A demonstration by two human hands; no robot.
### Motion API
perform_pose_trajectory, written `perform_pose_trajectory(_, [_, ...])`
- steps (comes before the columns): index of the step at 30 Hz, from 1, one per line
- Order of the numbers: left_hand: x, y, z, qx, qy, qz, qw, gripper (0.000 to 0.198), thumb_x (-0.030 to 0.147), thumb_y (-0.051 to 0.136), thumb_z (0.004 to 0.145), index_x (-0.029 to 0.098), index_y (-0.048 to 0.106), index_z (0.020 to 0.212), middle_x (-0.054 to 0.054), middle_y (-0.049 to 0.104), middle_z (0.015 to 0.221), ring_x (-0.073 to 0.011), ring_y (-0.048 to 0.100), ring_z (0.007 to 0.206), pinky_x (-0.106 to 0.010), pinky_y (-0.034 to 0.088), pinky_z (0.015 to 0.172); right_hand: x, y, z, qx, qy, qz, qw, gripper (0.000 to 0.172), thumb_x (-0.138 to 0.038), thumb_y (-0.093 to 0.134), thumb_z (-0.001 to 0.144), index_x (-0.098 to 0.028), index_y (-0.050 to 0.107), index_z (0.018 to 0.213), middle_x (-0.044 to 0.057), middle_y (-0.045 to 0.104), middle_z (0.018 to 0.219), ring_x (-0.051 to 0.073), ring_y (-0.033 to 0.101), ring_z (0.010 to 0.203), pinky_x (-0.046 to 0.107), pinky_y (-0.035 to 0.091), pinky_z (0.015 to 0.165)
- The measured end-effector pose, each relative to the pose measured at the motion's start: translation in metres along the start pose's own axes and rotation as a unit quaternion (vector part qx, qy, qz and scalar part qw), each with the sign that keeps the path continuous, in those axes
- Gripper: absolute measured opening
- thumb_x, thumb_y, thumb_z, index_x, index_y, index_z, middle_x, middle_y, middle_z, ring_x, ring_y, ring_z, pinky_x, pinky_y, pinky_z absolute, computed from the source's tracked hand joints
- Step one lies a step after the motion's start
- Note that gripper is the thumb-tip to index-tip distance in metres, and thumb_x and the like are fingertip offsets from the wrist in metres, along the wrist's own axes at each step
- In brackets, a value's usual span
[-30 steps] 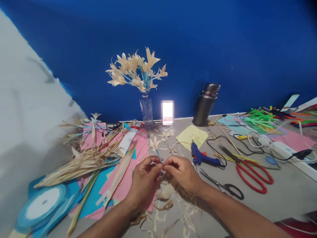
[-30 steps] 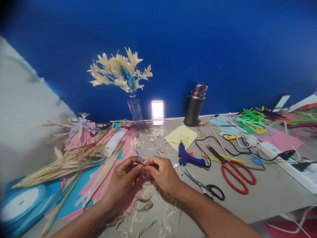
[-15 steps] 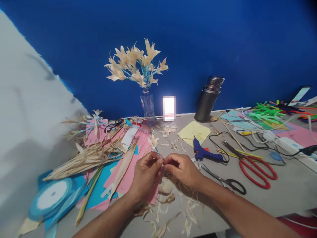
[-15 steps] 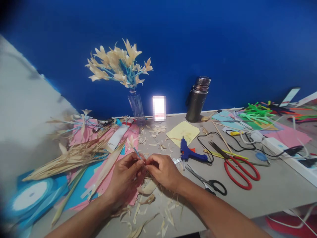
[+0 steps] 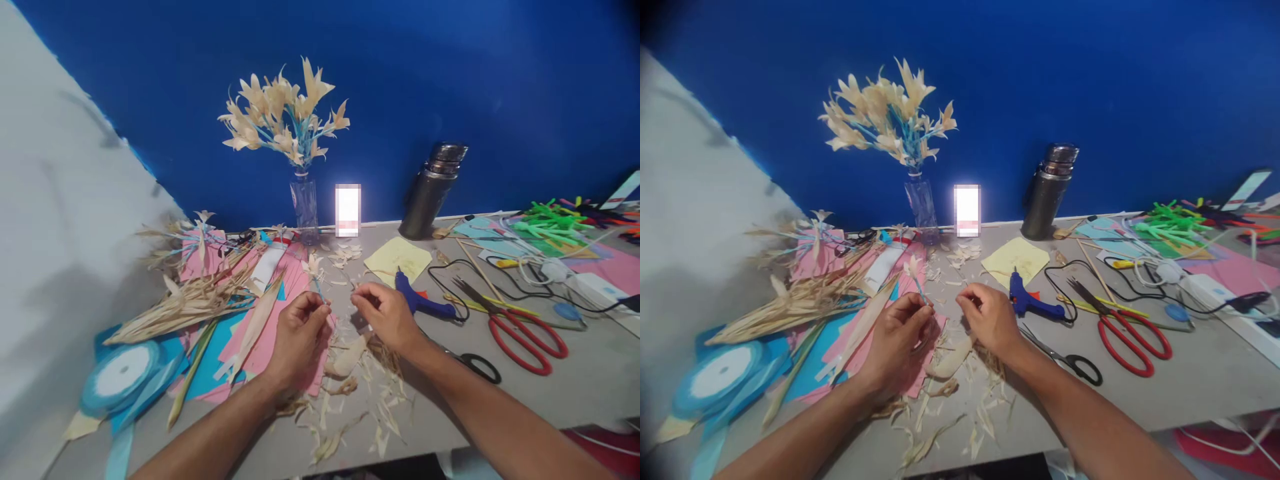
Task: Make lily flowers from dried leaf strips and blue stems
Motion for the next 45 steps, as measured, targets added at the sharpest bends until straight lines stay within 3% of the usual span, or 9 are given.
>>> perform_pose_trajectory(5, [0.022,-0.013,0.015,0.025,0.079,0.078,0.993,0.023,0.032,0.074,0.075,0.018,0.056,0.076,0.002,0.064,0.066,-0.0047,0.045,0.041,-0.017,0.034,0.041,0.016,-0.017,0.016,0.035,0.040,-0.024,0.998,0.021,-0.030,0.063,0.083,-0.021,0.068,0.101,0.004,0.074,0.098,0.017,0.063,0.072,0.029,0.047,0.067])
perform_pose_trajectory(10, [0.054,-0.024,0.030,0.039,0.123,0.086,0.988,0.024,0.030,0.078,0.066,0.016,0.059,0.073,0.002,0.064,0.066,-0.0067,0.051,0.047,-0.018,0.039,0.044,0.008,-0.020,0.033,-0.052,0.031,-0.168,0.984,0.035,-0.040,0.067,0.085,-0.022,0.065,0.116,0.009,0.069,0.117,0.019,0.066,0.082,0.031,0.048,0.072])
perform_pose_trajectory(16, [0.080,-0.031,0.032,0.024,0.131,0.084,0.987,0.029,0.032,0.081,0.062,0.016,0.058,0.071,0.002,0.063,0.064,-0.0070,0.051,0.047,-0.019,0.039,0.045,-0.003,0.008,0.049,-0.126,0.013,-0.415,0.901,0.043,-0.055,0.065,0.087,-0.018,0.072,0.108,0.016,0.069,0.116,0.033,0.062,0.111,0.036,0.048,0.080])
perform_pose_trajectory(25, [0.098,-0.073,0.046,0.105,0.111,0.122,0.981,0.031,0.031,0.079,0.055,0.017,0.057,0.071,0.001,0.063,0.066,-0.0076,0.052,0.049,-0.018,0.037,0.042,0.020,0.004,0.046,-0.121,0.021,-0.433,0.893,0.020,-0.033,0.059,0.090,-0.021,0.075,0.095,0.013,0.074,0.103,0.029,0.066,0.104,0.034,0.046,0.076])
perform_pose_trajectory(29, [0.088,-0.065,0.074,0.106,0.070,0.162,0.979,0.023,0.025,0.074,0.058,0.018,0.055,0.067,0.001,0.060,0.062,-0.0094,0.052,0.048,-0.020,0.037,0.042,0.027,0.001,0.044,-0.120,0.015,-0.432,0.894,0.017,-0.029,0.060,0.090,-0.022,0.075,0.093,0.011,0.073,0.100,0.027,0.065,0.101,0.032,0.044,0.075])
perform_pose_trajectory(35, [0.093,-0.059,0.115,0.174,0.071,0.214,0.959,0.010,0.018,0.067,0.066,0.016,0.059,0.070,-0.001,0.061,0.065,-0.0105,0.053,0.049,-0.023,0.040,0.047,0.028,0.003,0.041,-0.118,-0.025,-0.433,0.893,0.016,-0.030,0.061,0.092,-0.019,0.073,0.093,0.012,0.070,0.102,0.027,0.062,0.103,0.033,0.042,0.079])
perform_pose_trajectory(40, [0.091,-0.056,0.113,0.209,0.102,0.283,0.930,0.015,0.019,0.067,0.070,0.016,0.064,0.085,-0.008,0.070,0.080,-0.0191,0.063,0.066,-0.028,0.047,0.057,0.026,-0.008,0.044,-0.107,-0.047,-0.415,0.902,0.012,-0.027,0.063,0.092,-0.019,0.071,0.090,0.012,0.069,0.104,0.028,0.059,0.105,0.034,0.041,0.083])
perform_pose_trajectory(42, [0.081,-0.045,0.100,0.185,0.140,0.323,0.917,0.024,0.018,0.068,0.070,0.019,0.067,0.093,-0.008,0.072,0.094,-0.0210,0.065,0.078,-0.030,0.050,0.068,0.023,-0.015,0.048,-0.085,-0.050,-0.380,0.920,0.012,-0.028,0.063,0.092,-0.019,0.070,0.087,0.010,0.069,0.100,0.027,0.059,0.102,0.033,0.041,0.083])
perform_pose_trajectory(45, [0.062,-0.009,0.074,0.030,0.234,0.440,0.866,0.026,0.022,0.059,0.082,0.021,0.069,0.105,-0.008,0.072,0.105,-0.0219,0.065,0.085,-0.035,0.051,0.080,0.018,-0.022,0.051,-0.038,-0.037,-0.299,0.953,0.014,-0.027,0.060,0.095,-0.020,0.068,0.086,0.007,0.071,0.094,0.023,0.062,0.095,0.031,0.041,0.080])
Point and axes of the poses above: each hand's wrist, its own z-axis towards the middle knuckle, its own y-axis out of the palm, x = y × z, the point moved 5 cm from there along z, towards the middle knuckle
